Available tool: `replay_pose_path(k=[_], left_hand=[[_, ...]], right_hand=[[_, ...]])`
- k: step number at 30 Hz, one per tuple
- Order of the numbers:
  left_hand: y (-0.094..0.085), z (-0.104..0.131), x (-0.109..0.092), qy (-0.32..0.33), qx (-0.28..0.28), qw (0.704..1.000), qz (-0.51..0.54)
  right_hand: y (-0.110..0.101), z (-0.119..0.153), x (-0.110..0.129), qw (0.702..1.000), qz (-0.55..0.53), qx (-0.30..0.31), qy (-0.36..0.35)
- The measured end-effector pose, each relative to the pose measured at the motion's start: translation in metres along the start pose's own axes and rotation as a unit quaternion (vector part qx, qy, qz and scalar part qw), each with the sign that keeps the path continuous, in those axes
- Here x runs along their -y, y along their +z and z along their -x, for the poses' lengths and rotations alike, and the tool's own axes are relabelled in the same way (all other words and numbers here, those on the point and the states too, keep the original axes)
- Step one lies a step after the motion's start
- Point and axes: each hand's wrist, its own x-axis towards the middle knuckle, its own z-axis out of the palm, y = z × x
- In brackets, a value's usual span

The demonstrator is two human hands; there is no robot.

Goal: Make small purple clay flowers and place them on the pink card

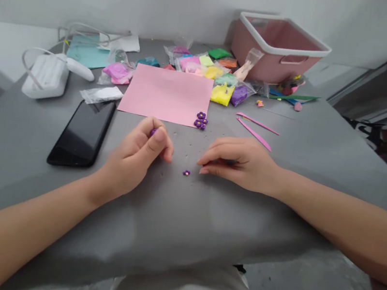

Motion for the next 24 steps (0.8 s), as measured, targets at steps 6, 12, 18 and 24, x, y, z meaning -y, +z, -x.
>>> replay_pose_path(k=[6, 12, 18, 24], left_hand=[[0.0006, 0.0022, -0.0003, 0.047, -0.015, 0.999, -0.022], [0.0007, 0.0008, 0.0005, 0.036, -0.007, 0.999, -0.034], [0.0012, -0.0002, 0.0, 0.034, -0.013, 0.999, -0.028], [0.0016, -0.0005, -0.0004, 0.03, -0.015, 0.999, -0.019]], right_hand=[[0.0055, 0.0016, 0.003, 1.0, -0.01, 0.004, -0.016], [0.0083, 0.0012, 0.0063, 0.999, -0.008, 0.013, -0.029], [0.007, 0.0036, 0.0058, 0.999, 0.032, 0.028, -0.028], [0.0017, 0.0056, 0.0005, 0.996, 0.053, 0.067, -0.015]])
